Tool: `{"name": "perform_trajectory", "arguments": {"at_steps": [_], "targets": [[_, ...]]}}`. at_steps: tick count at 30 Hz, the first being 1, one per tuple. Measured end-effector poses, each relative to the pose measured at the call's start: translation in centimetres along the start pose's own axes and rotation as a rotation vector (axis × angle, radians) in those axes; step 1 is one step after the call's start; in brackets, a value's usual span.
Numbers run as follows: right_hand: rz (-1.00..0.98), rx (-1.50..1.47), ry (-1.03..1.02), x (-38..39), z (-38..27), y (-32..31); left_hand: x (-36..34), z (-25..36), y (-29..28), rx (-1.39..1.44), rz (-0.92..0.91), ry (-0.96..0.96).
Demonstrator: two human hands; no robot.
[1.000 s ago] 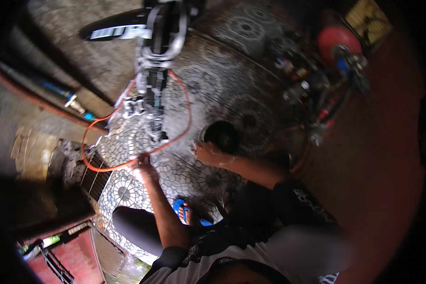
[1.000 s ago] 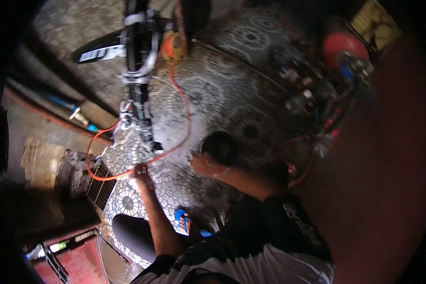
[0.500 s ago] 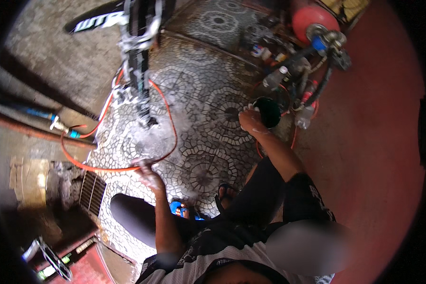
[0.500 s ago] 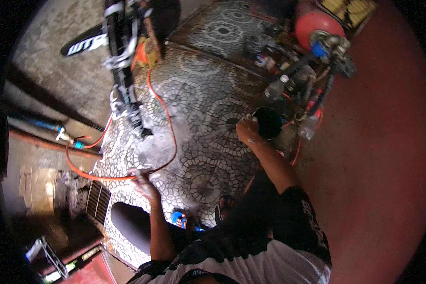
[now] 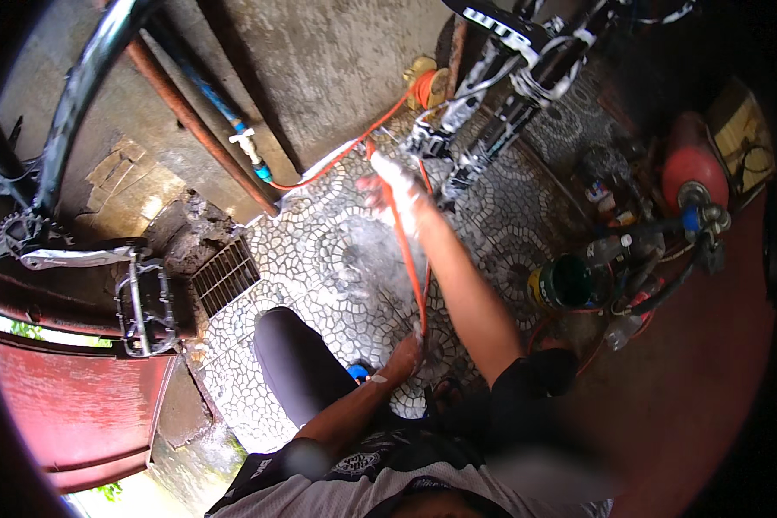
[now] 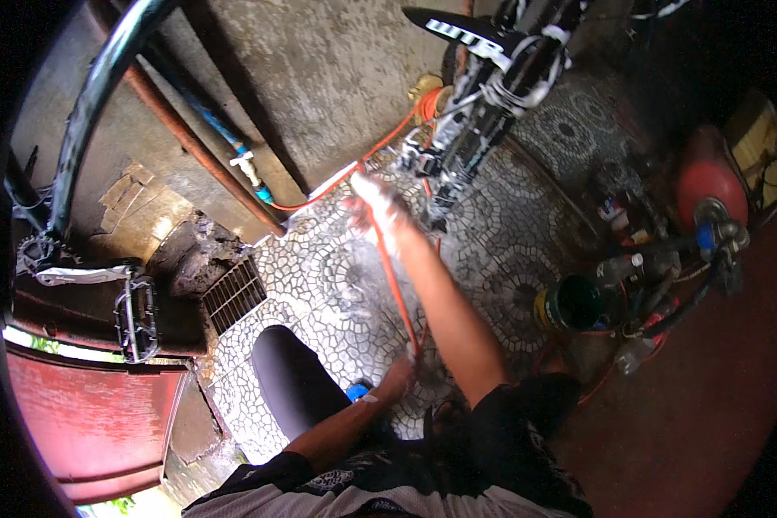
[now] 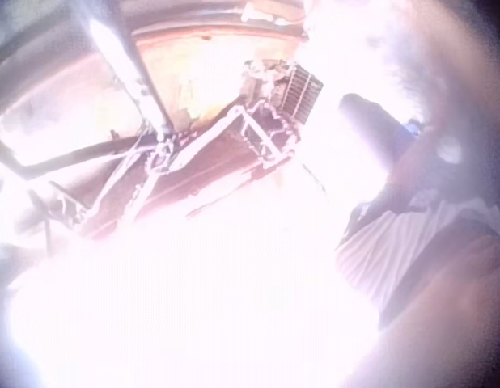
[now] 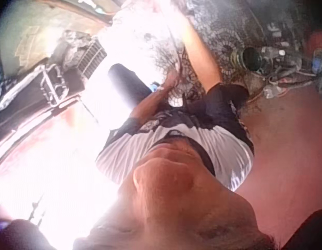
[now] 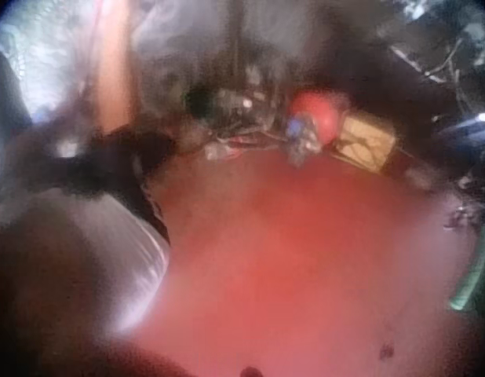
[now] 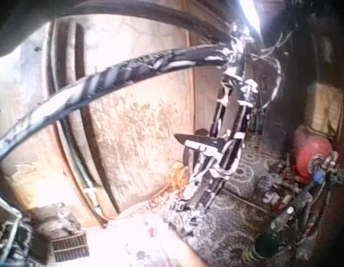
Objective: The person scrubs a bicycle frame and handlebars with a soapy sponge, rinses with a hose, and wipes components with a cloth. The person handles the front fork, handlebars, and frame, using a sponge, hose, and cloth to clean the bicycle in a tiled outdoor area.
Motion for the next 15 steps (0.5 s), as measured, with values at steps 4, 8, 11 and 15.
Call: {"name": "perform_trajectory", "arguments": {"at_steps": [4,8,11,15], "targets": [[0.173,0.173,-0.237,0.7,-9.0,1.1,-0.2,2.2,-2.1,-0.406,-0.079,0.6],[0.163,0.145,-0.362,7.5,-10.1,1.1,-6.9,5.6,-20.2,-0.901,0.34,0.373],[0.045,0.143,-0.398,14.0,-6.6,0.1,-8.1,10.3,-40.7,-0.98,1.122,0.125],[0.167,0.173,-0.296,20.5,-1.2,-4.8,-6.1,15.9,-53.6,-1.24,1.426,0.009]]}}
Point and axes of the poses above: each hand's wrist, its own x-axis away from the middle knuckle, its own y-axis out of the palm, z = x × y, the point moved 5 cm from there along -x, towards the middle knuckle, and after that the axes turned 1 degree about -z, right-handed, at the moved point
